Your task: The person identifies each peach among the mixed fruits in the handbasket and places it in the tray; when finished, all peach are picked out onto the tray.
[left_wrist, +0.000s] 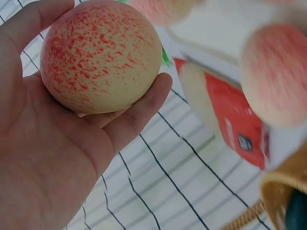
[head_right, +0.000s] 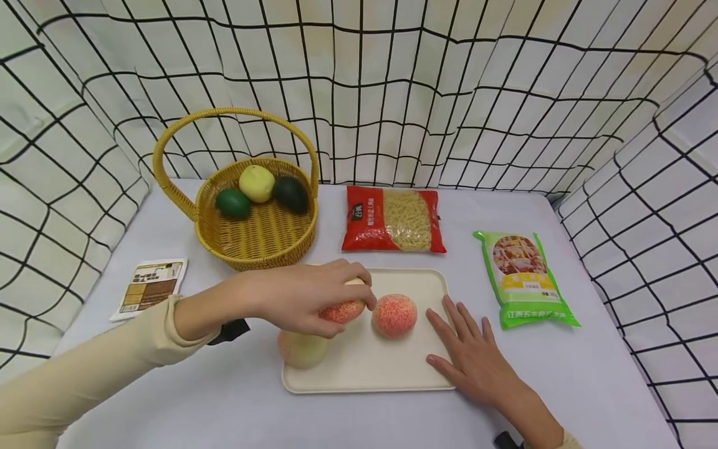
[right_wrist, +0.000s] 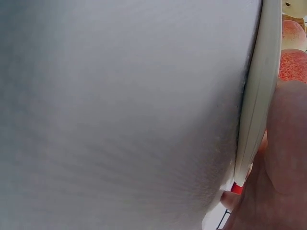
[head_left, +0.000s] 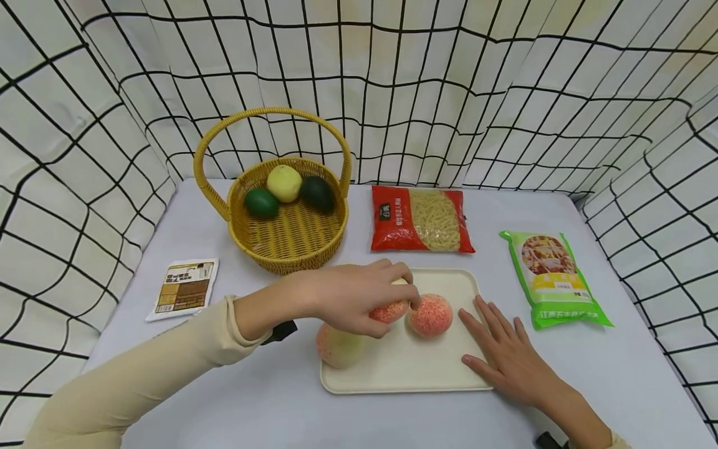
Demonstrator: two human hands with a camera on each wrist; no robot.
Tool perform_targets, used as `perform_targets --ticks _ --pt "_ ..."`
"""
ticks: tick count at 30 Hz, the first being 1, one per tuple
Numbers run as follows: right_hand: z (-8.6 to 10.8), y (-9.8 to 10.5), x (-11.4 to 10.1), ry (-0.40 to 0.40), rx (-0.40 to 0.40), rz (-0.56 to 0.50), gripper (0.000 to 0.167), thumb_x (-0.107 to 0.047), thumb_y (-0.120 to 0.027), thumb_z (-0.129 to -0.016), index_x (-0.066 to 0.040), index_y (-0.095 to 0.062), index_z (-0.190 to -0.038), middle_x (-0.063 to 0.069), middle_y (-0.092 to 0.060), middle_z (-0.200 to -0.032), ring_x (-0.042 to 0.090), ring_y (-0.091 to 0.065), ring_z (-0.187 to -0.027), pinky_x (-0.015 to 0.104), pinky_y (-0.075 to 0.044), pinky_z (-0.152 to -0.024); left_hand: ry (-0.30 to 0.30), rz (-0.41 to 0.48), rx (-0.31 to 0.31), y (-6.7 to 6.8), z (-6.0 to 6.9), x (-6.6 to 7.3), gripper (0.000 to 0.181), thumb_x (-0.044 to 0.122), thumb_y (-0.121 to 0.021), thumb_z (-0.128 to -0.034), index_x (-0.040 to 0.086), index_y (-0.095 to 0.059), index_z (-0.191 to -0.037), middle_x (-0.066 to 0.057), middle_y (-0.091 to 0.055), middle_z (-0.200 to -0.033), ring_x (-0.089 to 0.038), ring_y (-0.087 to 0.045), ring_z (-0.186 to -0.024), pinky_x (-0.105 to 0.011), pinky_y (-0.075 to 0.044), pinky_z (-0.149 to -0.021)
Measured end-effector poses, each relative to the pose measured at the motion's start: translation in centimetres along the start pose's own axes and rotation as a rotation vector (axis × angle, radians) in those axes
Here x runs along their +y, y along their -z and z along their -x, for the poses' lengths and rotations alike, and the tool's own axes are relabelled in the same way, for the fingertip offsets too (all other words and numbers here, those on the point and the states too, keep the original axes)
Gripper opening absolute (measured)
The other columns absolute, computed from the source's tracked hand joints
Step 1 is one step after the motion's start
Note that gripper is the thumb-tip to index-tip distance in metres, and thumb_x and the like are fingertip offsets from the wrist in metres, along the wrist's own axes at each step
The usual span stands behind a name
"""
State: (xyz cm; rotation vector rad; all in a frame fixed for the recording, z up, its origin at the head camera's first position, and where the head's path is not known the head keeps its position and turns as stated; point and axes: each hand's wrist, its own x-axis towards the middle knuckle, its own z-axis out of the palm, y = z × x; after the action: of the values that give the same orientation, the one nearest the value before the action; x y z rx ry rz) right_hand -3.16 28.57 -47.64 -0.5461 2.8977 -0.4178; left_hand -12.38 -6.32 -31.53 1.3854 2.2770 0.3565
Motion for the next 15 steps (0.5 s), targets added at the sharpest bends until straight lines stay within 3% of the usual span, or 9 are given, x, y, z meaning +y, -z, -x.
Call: perform_targets --ticks 4,10,15 --pt "-0.1 0.0 0.0 -0.009 -0.01 -0.006 0.079 -0.057 -0.062 -0.102 -0.036 -0.026 -0.169 0.008 -0.01 -0.181 0.044 -0.015 -0.164 0.085 -0.017 -0.117 -0.037 -0.031 -0.008 -1.4 -1.0 1.1 0.047 0.026 -0.068 -0.1002 0.027 -0.055 -0.146 -0.004 -0.048 -0.155 -0.02 -0.051 -0.133 -0.034 -0.054 -0.103" --pt "-0.1 0.1 0.0 0.0 0.005 0.007 0.078 -0.057 -0.062 -0.102 -0.036 -0.027 -0.169 0.009 -0.012 -0.181 0.043 -0.017 -0.164 0.086 -0.018 -0.116 -0.125 -0.116 -0.023 -3.7 -2.2 2.2 0.044 0.026 -0.069 -0.1007 0.029 -0.057 -0.142 0.002 -0.049 -0.148 -0.014 -0.051 -0.124 -0.024 -0.053 -0.092" --pt "-0.2 0.1 0.0 0.016 0.017 0.008 0.077 -0.055 -0.062 -0.102 -0.035 -0.028 -0.169 0.009 -0.013 -0.181 0.043 -0.019 -0.163 0.085 -0.019 -0.116 -0.149 -0.201 -0.027 -5.1 -2.9 2.9 0.041 0.023 -0.067 -0.1008 0.029 -0.059 -0.14 0.003 -0.049 -0.148 -0.014 -0.051 -0.128 -0.025 -0.056 -0.092"
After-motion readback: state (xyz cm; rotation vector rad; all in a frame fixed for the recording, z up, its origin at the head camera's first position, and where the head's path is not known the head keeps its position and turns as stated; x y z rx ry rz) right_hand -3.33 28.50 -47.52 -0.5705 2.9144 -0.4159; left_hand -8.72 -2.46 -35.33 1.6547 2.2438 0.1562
